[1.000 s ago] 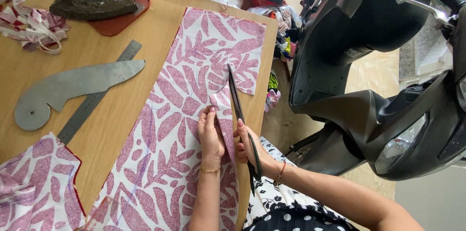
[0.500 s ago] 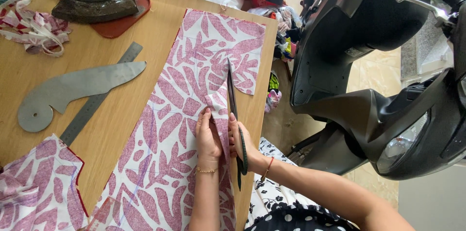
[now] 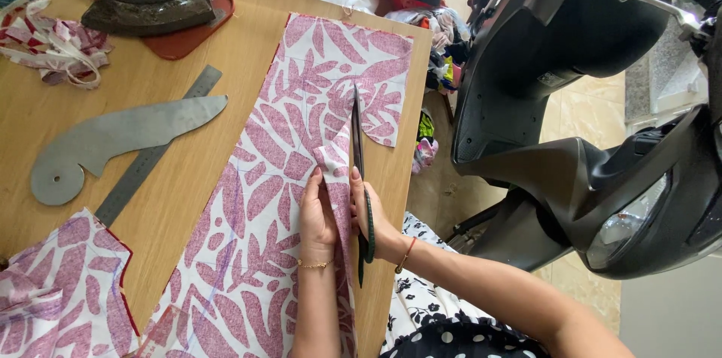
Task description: Cutting a pattern out of patterned fabric using fabric shears.
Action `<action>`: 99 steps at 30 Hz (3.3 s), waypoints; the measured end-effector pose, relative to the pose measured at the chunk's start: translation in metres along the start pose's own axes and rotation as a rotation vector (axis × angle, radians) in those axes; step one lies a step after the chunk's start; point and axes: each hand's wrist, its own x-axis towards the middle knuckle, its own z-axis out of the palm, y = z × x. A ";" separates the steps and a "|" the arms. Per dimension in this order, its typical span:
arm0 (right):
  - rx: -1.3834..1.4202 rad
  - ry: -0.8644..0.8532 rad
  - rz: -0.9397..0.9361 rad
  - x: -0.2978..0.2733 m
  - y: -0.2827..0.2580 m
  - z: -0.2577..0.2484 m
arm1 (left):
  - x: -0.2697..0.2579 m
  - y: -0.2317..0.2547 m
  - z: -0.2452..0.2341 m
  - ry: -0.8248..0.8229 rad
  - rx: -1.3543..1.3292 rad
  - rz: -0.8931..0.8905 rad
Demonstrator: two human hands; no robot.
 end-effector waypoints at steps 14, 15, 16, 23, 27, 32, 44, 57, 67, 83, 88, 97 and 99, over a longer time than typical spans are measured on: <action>0.282 -0.085 0.083 0.012 0.004 0.010 | 0.003 0.013 -0.008 0.108 0.401 0.400; 0.354 -0.118 0.110 0.013 0.004 0.011 | 0.003 0.016 -0.008 0.109 0.594 0.520; 0.354 -0.120 0.110 0.012 -0.001 0.014 | 0.000 0.020 -0.003 0.109 0.595 0.521; 0.305 -0.074 0.103 0.009 -0.019 0.023 | 0.000 0.026 0.000 0.110 0.870 0.556; 0.284 -0.051 0.107 0.016 -0.019 0.025 | 0.001 0.025 -0.004 0.099 0.879 0.570; 0.235 -0.014 0.096 0.018 -0.022 0.028 | 0.003 0.024 -0.009 0.090 0.831 0.547; 0.327 -0.075 0.077 0.021 -0.021 0.026 | 0.000 0.026 -0.004 0.082 0.796 0.533; 0.346 -0.057 0.074 0.028 -0.020 0.027 | -0.003 0.028 -0.001 0.111 0.841 0.512; 0.349 -0.098 0.054 0.029 -0.019 0.024 | 0.001 0.027 -0.003 0.132 0.890 0.532; -0.223 -0.233 0.229 0.007 -0.111 -0.103 | -0.008 0.016 0.024 0.309 1.069 0.575; -0.455 -0.371 0.223 0.045 -0.156 -0.158 | -0.024 0.001 0.058 0.209 1.183 0.639; -0.898 -0.723 0.180 0.135 -0.262 -0.229 | 0.046 -0.047 0.119 0.300 1.589 0.731; -1.123 -0.804 0.092 0.142 -0.289 -0.223 | 0.064 -0.046 0.126 0.408 1.858 0.945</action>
